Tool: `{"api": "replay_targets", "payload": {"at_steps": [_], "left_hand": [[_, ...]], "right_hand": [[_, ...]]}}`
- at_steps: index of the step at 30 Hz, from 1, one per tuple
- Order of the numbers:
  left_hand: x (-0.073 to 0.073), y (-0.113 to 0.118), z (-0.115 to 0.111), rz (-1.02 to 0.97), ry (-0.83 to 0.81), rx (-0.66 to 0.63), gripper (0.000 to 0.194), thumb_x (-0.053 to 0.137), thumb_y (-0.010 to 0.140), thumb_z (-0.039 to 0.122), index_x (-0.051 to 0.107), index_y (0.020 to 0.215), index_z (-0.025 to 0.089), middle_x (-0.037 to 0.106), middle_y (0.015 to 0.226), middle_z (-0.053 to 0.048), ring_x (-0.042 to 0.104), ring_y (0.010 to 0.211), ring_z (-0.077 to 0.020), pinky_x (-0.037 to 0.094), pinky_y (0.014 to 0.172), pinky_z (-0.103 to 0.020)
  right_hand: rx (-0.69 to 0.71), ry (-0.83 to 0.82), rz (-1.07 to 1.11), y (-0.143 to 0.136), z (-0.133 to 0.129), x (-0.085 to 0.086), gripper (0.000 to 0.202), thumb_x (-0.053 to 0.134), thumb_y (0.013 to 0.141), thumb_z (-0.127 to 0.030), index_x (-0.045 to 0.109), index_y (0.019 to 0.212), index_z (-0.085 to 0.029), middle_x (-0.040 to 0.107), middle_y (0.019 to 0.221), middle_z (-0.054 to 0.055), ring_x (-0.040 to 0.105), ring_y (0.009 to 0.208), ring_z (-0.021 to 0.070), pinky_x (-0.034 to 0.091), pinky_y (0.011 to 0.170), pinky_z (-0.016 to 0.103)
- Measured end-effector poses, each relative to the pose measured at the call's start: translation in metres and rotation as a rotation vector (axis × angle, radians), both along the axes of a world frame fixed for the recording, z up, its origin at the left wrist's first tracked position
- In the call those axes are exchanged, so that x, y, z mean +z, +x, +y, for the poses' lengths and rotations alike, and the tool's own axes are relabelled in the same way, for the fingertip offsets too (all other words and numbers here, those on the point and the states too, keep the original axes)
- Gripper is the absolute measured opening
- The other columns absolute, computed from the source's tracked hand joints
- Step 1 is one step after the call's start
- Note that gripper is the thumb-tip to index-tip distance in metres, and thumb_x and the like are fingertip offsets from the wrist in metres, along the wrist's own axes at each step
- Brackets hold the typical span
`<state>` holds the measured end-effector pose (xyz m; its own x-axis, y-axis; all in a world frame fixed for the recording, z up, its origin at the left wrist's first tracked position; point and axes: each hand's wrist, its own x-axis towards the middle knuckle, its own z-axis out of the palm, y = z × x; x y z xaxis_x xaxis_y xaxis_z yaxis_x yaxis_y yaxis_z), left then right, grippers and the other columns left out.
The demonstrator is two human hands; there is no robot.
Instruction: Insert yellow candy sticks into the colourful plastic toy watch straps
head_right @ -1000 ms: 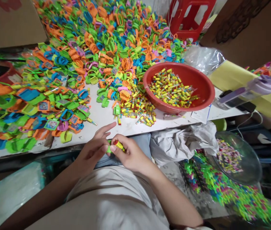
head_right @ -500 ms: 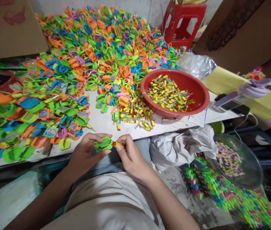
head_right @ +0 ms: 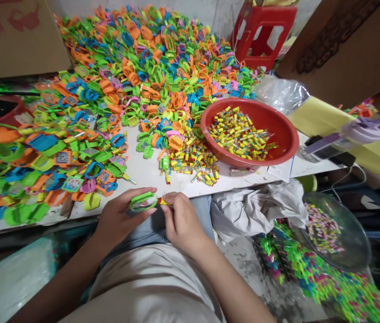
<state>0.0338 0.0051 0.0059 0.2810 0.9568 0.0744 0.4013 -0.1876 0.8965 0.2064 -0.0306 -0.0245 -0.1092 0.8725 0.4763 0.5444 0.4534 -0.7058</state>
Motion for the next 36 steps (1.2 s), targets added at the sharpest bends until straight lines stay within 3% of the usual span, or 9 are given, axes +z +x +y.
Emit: {"api": "replay_targets", "payload": {"at_steps": [4, 7, 13, 18, 23, 25, 28, 32, 36], "left_hand": [[-0.006, 0.001, 0.001, 0.032, -0.178, 0.001, 0.047, 0.069, 0.073, 0.042, 0.064, 0.115, 0.02, 0.074, 0.097, -0.001, 0.068, 0.085, -0.0185, 0.054, 0.077, -0.028], [-0.011, 0.003, 0.002, 0.137, -0.227, -0.085, 0.044, 0.062, 0.078, 0.036, 0.06, 0.12, 0.021, 0.073, 0.09, 0.001, 0.065, 0.078, -0.0167, 0.053, 0.074, -0.027], [-0.015, -0.005, 0.007, 0.191, -0.258, -0.139, 0.032, 0.058, 0.082, 0.038, 0.063, 0.109, 0.021, 0.073, 0.091, -0.001, 0.066, 0.081, -0.0172, 0.053, 0.077, -0.029], [0.015, -0.059, 0.035, 0.384, 0.088, 0.236, 0.039, 0.053, 0.086, 0.04, 0.058, 0.119, 0.02, 0.062, 0.126, -0.009, 0.056, 0.119, -0.0244, 0.042, 0.103, -0.04], [0.059, -0.174, 0.084, 0.578, 0.461, 0.813, 0.048, 0.052, 0.087, 0.042, 0.052, 0.128, 0.016, 0.057, 0.131, -0.016, 0.05, 0.126, -0.0317, 0.037, 0.106, -0.049], [0.065, -0.22, 0.103, 0.572, 0.469, 0.983, 0.049, 0.054, 0.086, 0.039, 0.051, 0.128, 0.014, 0.057, 0.131, -0.018, 0.049, 0.126, -0.033, 0.037, 0.107, -0.05], [0.059, -0.269, 0.121, 0.413, 0.297, 1.092, 0.045, 0.049, 0.089, 0.039, 0.053, 0.123, 0.011, 0.06, 0.126, -0.015, 0.053, 0.122, -0.0301, 0.042, 0.103, -0.046], [0.045, -0.285, 0.123, 0.376, 0.227, 1.089, 0.038, 0.048, 0.09, 0.036, 0.059, 0.112, 0.008, 0.067, 0.115, -0.014, 0.061, 0.11, -0.0284, 0.049, 0.094, -0.045], [0.042, -0.259, 0.107, 0.403, 0.332, 1.072, 0.042, 0.049, 0.088, 0.027, 0.054, 0.125, 0.008, 0.052, 0.139, -0.015, 0.046, 0.13, -0.0292, 0.034, 0.11, -0.048]], "right_hand": [[-0.07, 0.076, -0.334, -0.001, 0.002, -0.001, 0.01, 0.043, 0.094, -0.025, 0.048, 0.097, -0.018, 0.062, 0.086, 0.012, 0.056, 0.078, 0.0246, 0.043, 0.069, 0.036], [-0.038, 0.052, -0.505, -0.001, 0.003, -0.004, 0.013, 0.042, 0.093, -0.025, 0.048, 0.083, -0.019, 0.058, 0.066, 0.005, 0.052, 0.06, 0.0201, 0.034, 0.058, 0.031], [0.019, 0.011, -0.475, -0.005, 0.009, -0.019, 0.018, 0.04, 0.097, -0.031, 0.05, 0.087, -0.018, 0.061, 0.068, 0.004, 0.056, 0.06, 0.0184, 0.035, 0.057, 0.028], [-0.205, 0.075, -0.532, 0.015, 0.033, -0.037, 0.048, 0.041, 0.094, -0.052, 0.048, 0.125, -0.016, 0.059, 0.116, 0.017, 0.057, 0.104, 0.0304, 0.044, 0.081, 0.04], [-0.329, 0.016, -0.792, 0.052, 0.052, -0.07, 0.039, 0.043, 0.093, -0.037, 0.055, 0.126, -0.021, 0.057, 0.127, 0.014, 0.054, 0.11, 0.0325, 0.044, 0.083, 0.045], [-0.32, 0.016, -0.848, 0.06, 0.054, -0.081, 0.037, 0.043, 0.092, -0.033, 0.057, 0.124, -0.023, 0.058, 0.129, 0.012, 0.052, 0.114, 0.0329, 0.042, 0.086, 0.048], [-0.275, 0.032, -0.874, 0.064, 0.056, -0.091, 0.032, 0.043, 0.092, -0.031, 0.061, 0.118, -0.023, 0.063, 0.121, 0.01, 0.053, 0.112, 0.0321, 0.039, 0.088, 0.05], [-0.288, 0.025, -0.86, 0.061, 0.059, -0.088, 0.03, 0.044, 0.094, -0.031, 0.061, 0.116, -0.021, 0.063, 0.119, 0.011, 0.054, 0.11, 0.0309, 0.037, 0.088, 0.048], [-0.243, 0.001, -0.835, 0.053, 0.063, -0.071, 0.027, 0.047, 0.093, -0.028, 0.061, 0.116, -0.023, 0.058, 0.129, 0.01, 0.052, 0.112, 0.0302, 0.034, 0.091, 0.047]]}}
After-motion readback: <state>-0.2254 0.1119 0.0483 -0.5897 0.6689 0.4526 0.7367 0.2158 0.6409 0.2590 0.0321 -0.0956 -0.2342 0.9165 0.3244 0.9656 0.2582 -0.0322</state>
